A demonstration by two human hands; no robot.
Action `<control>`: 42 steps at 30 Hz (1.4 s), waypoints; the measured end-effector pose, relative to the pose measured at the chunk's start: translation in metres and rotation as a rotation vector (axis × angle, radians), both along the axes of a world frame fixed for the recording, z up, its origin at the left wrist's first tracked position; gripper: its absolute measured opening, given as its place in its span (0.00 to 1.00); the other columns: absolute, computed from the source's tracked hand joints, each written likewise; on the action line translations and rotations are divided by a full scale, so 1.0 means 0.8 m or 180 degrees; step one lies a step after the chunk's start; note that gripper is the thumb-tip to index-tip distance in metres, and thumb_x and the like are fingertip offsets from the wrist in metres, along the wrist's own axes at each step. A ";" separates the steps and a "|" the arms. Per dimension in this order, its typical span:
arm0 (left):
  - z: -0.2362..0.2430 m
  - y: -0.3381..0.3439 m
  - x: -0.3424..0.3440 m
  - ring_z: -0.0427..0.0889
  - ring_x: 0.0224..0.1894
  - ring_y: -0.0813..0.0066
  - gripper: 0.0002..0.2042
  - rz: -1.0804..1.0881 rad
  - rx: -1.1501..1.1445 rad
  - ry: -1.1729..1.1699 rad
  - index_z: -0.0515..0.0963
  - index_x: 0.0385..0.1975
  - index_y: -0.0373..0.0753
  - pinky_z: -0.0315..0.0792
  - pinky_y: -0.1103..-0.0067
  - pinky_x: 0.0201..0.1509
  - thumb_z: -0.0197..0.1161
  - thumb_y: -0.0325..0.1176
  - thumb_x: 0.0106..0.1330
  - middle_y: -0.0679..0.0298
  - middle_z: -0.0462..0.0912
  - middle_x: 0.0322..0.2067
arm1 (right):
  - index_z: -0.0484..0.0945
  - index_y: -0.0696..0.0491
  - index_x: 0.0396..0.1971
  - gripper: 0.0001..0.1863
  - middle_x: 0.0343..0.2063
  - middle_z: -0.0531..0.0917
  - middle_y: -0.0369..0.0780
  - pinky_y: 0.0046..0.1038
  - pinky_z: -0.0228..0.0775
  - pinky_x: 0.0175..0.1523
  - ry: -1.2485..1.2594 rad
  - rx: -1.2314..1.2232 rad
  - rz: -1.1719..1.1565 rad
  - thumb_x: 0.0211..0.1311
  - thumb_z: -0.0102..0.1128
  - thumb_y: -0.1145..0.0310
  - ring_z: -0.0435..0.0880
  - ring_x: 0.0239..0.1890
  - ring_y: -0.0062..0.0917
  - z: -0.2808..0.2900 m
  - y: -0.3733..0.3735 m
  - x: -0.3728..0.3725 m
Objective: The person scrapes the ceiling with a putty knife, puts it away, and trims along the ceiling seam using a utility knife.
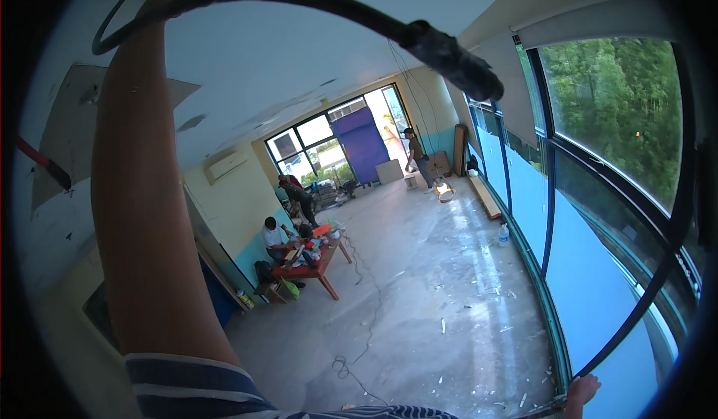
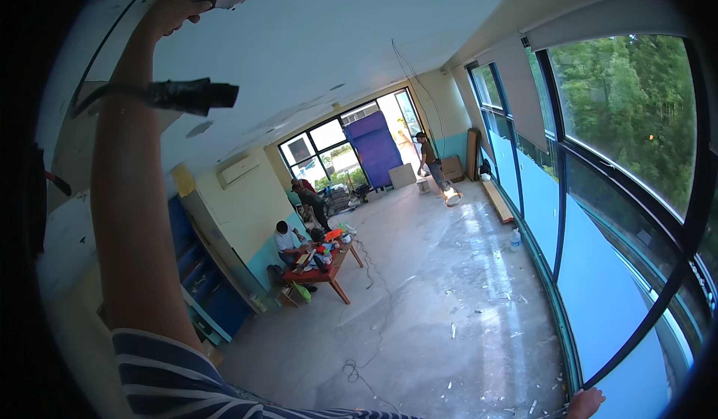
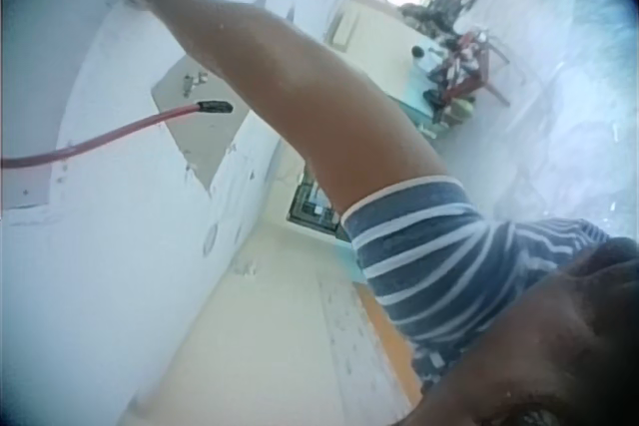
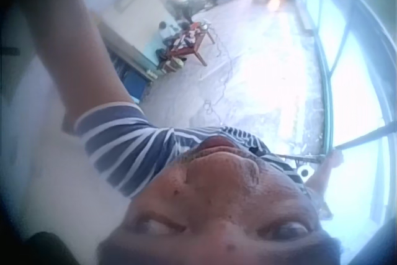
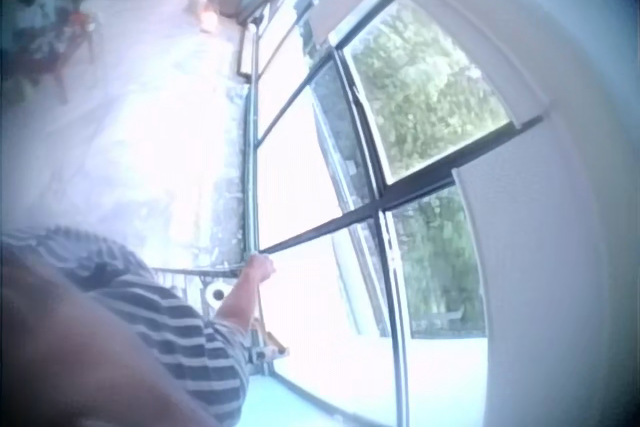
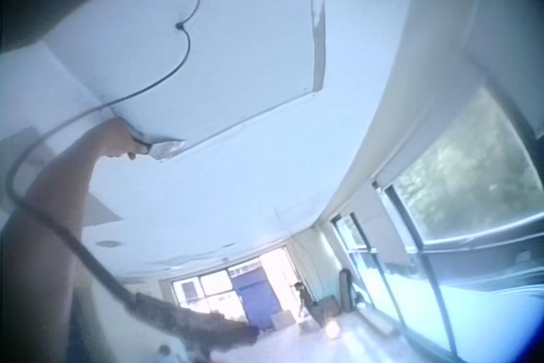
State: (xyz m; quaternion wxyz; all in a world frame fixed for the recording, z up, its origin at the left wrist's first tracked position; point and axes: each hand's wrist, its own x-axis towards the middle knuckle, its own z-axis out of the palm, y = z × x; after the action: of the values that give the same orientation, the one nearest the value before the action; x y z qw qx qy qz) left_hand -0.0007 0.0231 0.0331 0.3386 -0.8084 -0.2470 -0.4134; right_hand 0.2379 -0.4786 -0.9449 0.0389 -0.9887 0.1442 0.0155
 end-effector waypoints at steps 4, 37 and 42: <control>-0.024 0.023 -0.018 0.58 0.12 0.87 0.17 -0.0275 -0.0167 -0.0386 0.81 0.42 0.41 0.52 0.83 0.11 0.60 0.47 0.64 0.71 0.75 0.21 | 0.80 0.54 0.37 0.17 0.39 0.80 0.40 0.36 0.61 0.57 -0.0071 -0.0245 0.0219 0.60 0.57 0.55 0.76 0.48 0.33 -0.019 -0.001 0.011; -0.047 -0.017 0.035 0.83 0.41 0.57 0.12 0.1209 0.1959 -0.0264 0.81 0.40 0.41 0.75 0.64 0.46 0.57 0.40 0.64 0.55 0.84 0.37 | 0.80 0.54 0.38 0.15 0.40 0.80 0.39 0.34 0.62 0.57 0.0048 -0.0202 0.0142 0.62 0.55 0.57 0.76 0.49 0.31 -0.008 0.003 0.013; -0.086 -0.054 0.059 0.84 0.36 0.56 0.09 0.0164 0.1309 -0.0716 0.82 0.31 0.39 0.76 0.64 0.39 0.57 0.35 0.59 0.53 0.84 0.30 | 0.79 0.55 0.38 0.16 0.40 0.80 0.40 0.35 0.62 0.57 -0.0034 -0.0174 0.0073 0.61 0.57 0.57 0.75 0.49 0.33 -0.042 -0.009 0.023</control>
State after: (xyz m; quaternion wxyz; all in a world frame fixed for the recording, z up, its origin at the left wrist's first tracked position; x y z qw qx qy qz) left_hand 0.0465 -0.0205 -0.0355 0.4770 -0.6647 -0.2143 -0.5336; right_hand 0.2566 -0.4858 -0.9781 0.0124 -0.9910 0.1331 0.0067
